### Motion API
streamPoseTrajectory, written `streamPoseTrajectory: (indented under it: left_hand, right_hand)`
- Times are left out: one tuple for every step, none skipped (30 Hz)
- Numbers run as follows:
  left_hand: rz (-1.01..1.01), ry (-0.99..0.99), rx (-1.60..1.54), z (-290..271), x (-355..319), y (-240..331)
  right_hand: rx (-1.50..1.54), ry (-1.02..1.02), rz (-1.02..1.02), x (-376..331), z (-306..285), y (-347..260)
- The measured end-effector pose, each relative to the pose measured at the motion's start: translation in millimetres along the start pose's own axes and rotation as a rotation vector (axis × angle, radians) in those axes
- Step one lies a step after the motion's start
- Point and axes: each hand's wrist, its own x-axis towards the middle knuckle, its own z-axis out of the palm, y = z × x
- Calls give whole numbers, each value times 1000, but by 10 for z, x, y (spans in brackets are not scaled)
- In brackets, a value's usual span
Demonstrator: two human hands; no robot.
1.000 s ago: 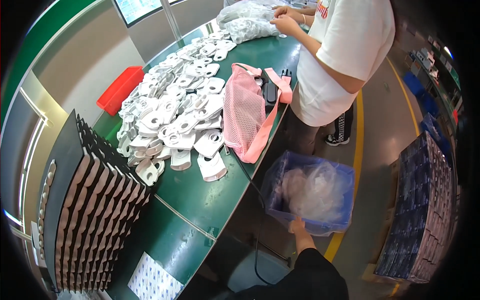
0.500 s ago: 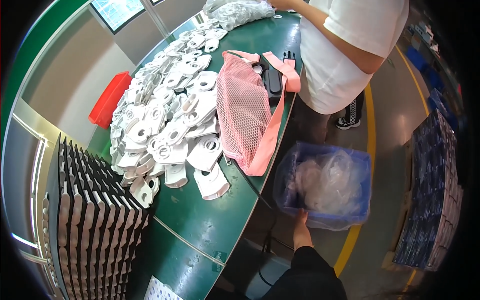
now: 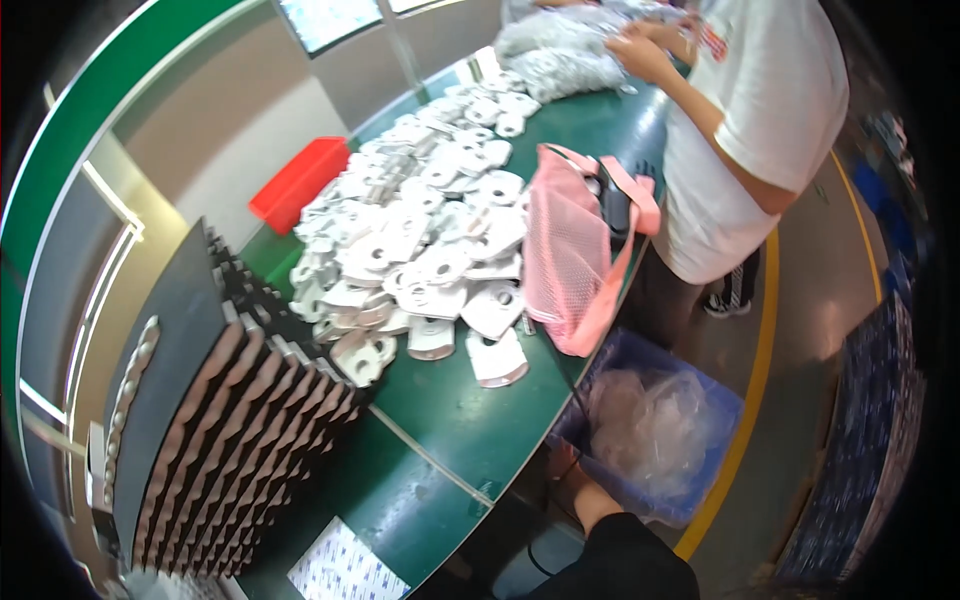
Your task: Assembling and packaging small lighting components into plastic bags at a factory workbench.
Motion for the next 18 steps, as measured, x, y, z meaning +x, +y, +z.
streamPoseTrajectory:
  left_hand:
    - [286,32,247,-59,-56,-90]
    - [146,14,79,-134,-53,-65]
    - [9,6,-93,-200,-33,6]
    - [-20,32,-96,-208,0,94]
    - [-27,-1,-44,-213,29,191]
    - [-31,-54,-18,-203,41,214]
    - [46,-9,-93,-222,45,122]
    - [45,38,-130,-231,8,95]
    - [35,98,-135,-309,7,128]
    - [51,82,-133,-305,55,198]
    - [24,114,-234,-277,54,196]
    - [-2,148,-330,-229,35,161]
    - [24,157,-342,-208,32,116]
    - [106,105,-128,-220,15,52]
    - [-26,152,-310,-205,-22,46]
    - [-122,6,-409,-259,-63,14]
    - [-80,60,-400,-256,-88,33]
    - [-83,33,-428,-217,-58,87]
  right_hand:
    - [116,-67,-154,-26,-238,-170]
    - [218,-135,-299,-94,-526,-215]
    - [313,-208,-450,66,-937,-536]
    - [-127,-111,-746,58,-1101,-508]
    - [-578,1,-1019,31,-1257,-466]
    - [260,-118,-640,-40,-1353,-138]
    - [1080,-243,-210,-21,-1662,-236]
    - [1071,-255,-248,66,-2113,-140]
    - [682,-329,-72,47,-2988,-693]
    - [576,-20,-75,2,-3463,-666]
    - [470,279,-84,-32,-3825,-652]
    - [585,399,-78,-47,-4245,-757]
    - [701,521,-67,-22,-4594,-852]
    - [914,564,-82,46,-4819,-836]
    - [896,612,-121,73,-5144,-1041]
    - [968,580,-142,59,-5470,-1304]
    - [1042,541,-165,15,-5750,-1602]
    - [1038,603,-258,-31,-5983,-1834]
